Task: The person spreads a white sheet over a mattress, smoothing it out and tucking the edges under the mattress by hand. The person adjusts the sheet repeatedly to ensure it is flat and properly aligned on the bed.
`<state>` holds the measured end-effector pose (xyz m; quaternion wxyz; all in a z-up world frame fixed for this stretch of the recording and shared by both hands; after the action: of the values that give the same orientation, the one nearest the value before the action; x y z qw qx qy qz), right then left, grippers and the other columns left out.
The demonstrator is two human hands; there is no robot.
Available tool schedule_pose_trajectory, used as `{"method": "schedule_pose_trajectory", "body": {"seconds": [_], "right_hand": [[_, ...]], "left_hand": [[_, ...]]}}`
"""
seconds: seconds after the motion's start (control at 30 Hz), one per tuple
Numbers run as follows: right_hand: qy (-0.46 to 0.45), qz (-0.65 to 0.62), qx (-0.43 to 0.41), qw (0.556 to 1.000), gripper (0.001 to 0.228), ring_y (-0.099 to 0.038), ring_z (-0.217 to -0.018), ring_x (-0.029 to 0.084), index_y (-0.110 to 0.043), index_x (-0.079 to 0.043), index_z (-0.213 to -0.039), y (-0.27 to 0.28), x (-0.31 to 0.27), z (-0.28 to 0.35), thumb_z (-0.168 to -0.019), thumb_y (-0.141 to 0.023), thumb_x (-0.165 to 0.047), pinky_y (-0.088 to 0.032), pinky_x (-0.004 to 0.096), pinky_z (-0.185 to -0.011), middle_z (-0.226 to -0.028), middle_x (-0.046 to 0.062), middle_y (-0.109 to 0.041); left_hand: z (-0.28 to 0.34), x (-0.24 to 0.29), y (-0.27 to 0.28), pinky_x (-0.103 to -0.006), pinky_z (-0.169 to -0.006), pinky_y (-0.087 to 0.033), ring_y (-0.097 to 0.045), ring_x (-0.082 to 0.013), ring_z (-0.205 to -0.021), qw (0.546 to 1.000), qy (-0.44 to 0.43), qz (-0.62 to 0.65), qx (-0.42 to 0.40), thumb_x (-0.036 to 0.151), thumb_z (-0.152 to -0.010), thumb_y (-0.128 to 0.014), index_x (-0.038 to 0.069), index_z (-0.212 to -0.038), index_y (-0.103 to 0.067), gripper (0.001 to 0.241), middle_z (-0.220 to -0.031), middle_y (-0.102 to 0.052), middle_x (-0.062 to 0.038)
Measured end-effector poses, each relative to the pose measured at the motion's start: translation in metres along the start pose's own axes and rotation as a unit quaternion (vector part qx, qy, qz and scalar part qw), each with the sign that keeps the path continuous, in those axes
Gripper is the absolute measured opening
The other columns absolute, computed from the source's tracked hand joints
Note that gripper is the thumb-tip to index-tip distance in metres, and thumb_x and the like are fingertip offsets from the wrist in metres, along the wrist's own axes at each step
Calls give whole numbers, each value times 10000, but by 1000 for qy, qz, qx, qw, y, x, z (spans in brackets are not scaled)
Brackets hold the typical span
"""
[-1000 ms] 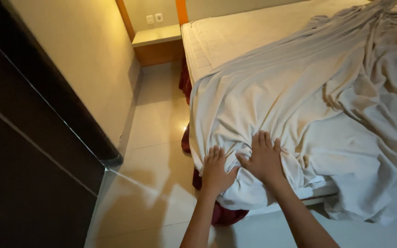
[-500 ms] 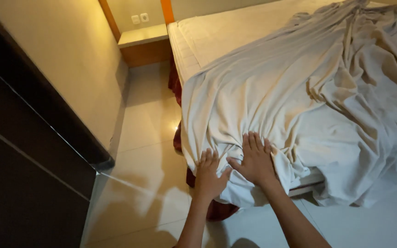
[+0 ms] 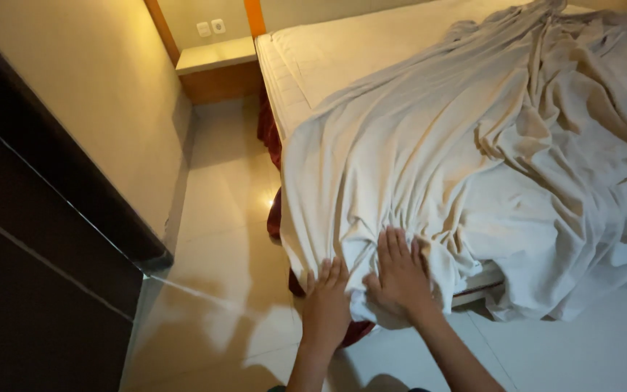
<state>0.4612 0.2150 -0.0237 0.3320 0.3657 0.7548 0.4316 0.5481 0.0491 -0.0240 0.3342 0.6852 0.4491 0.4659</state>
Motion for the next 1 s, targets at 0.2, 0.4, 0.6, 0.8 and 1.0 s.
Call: {"method": "schedule_pose_trajectory", "body": {"seconds": [0.2,0.4,0.6,0.8,1.0], "right_hand": [[10,-39,37,999,930,-170,-1525,414,-258,72,-1523,9,-15,14,-786,-581,-394,-103,566,-1213,-1617,275,-245],[-7,-41,9,999,995,-154,-1535,406,-230,60,-1535,18,-34,34,-738,-604,-404,-115,544,-1197,-1626,279,-222],[56,-28,39,997,903,-208,-1493,451,-299,54,-1536,6,-4,15,-914,-551,-550,-111,596,-1194,-1579,297,-294],[-30,-9,27,999,732,-280,-1498,384,-458,-24,-1487,40,33,-37,-924,-533,-486,-131,613,-1194,-1565,234,-386],[-22,-5,64,998,690,-306,-1487,397,-483,-37,-1457,43,32,-42,-934,-521,-486,-183,604,-1160,-1571,234,-397]], "left_hand": [[8,1,-2,-567,-1203,-164,-312,-338,-1490,999,-20,-2,27,204,-939,-640,29,-1505,-411,636,-1588,-393,-159],[40,-3,7,-563,-1212,-152,-272,-334,-1509,998,-38,-41,-19,162,-887,-664,62,-1522,-396,697,-1634,-315,-153],[25,21,56,-513,-1175,-179,-162,-384,-1544,989,19,138,-54,282,-794,-765,40,-1562,-284,938,-1662,-208,-198],[-49,-2,-4,-572,-1270,-190,-259,-437,-1553,992,-30,114,45,347,-985,-620,-26,-1586,-339,761,-1630,-342,-256],[-84,14,-10,-574,-1205,-123,-201,-433,-1510,1000,17,-17,9,527,-930,-585,-35,-1523,-314,860,-1613,-249,-279]]}}
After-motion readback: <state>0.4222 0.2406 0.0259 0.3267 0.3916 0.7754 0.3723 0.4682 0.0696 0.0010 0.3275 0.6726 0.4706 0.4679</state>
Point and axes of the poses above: each hand's wrist, its own z-axis away from the middle knuckle, its own y-axis out of the back of the hand, x = y × z, the point moved 1 cm from there along -z, towards the middle knuckle
